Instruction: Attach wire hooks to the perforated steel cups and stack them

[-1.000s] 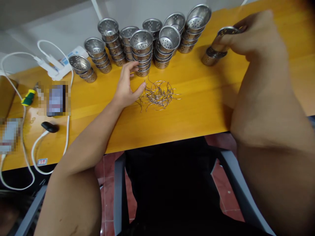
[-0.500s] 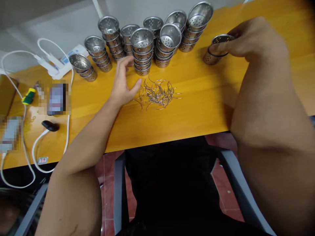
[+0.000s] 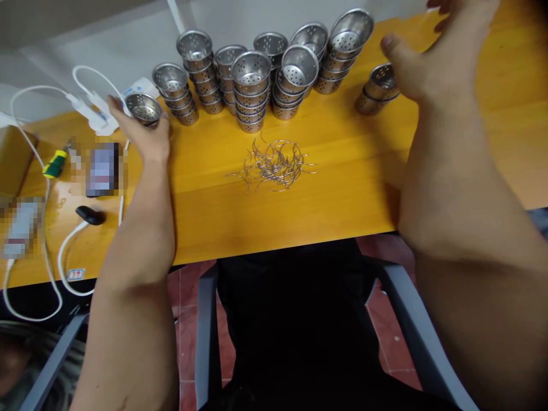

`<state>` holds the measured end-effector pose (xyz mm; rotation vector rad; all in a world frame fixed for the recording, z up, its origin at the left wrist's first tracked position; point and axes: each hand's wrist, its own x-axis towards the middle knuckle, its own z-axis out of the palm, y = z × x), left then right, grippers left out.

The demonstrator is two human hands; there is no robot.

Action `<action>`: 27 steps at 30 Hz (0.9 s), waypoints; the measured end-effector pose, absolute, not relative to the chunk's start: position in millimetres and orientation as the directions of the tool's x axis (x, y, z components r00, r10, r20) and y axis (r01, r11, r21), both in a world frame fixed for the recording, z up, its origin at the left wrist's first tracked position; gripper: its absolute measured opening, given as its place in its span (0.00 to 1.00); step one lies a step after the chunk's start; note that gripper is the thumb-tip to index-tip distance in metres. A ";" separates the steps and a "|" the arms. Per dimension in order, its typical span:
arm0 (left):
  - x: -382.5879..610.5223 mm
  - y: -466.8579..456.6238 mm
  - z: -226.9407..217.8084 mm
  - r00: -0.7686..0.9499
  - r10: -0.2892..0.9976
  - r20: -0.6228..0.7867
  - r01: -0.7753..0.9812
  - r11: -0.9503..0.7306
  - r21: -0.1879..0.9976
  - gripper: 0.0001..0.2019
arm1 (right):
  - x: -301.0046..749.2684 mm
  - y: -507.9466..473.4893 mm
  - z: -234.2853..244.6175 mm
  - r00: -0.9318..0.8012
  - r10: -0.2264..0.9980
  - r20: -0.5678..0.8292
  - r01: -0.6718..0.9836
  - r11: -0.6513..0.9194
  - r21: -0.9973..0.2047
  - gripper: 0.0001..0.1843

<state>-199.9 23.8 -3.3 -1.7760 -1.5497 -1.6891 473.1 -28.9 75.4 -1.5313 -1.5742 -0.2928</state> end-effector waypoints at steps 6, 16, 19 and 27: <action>-214.1 47.2 -15.2 -0.324 0.414 0.851 0.799 -0.362 0.481 0.60 | 407.9 -36.3 84.7 -0.055 0.649 0.759 0.791 0.492 -0.364 0.17; -229.7 62.5 -15.8 -0.393 0.323 0.861 0.742 -0.442 0.505 0.57 | 361.8 -70.2 83.3 -0.367 0.838 0.405 0.651 0.542 -0.532 0.06; -215.2 60.1 -1.7 -0.326 0.199 0.924 0.759 -0.528 0.381 0.56 | 353.5 -75.0 80.5 -0.478 0.852 0.212 0.674 0.511 -0.533 0.03; -92.2 -17.5 33.0 0.030 0.314 0.949 0.638 -0.737 0.223 0.54 | 340.7 -71.7 65.0 -0.573 0.817 0.063 0.724 0.540 -0.429 0.09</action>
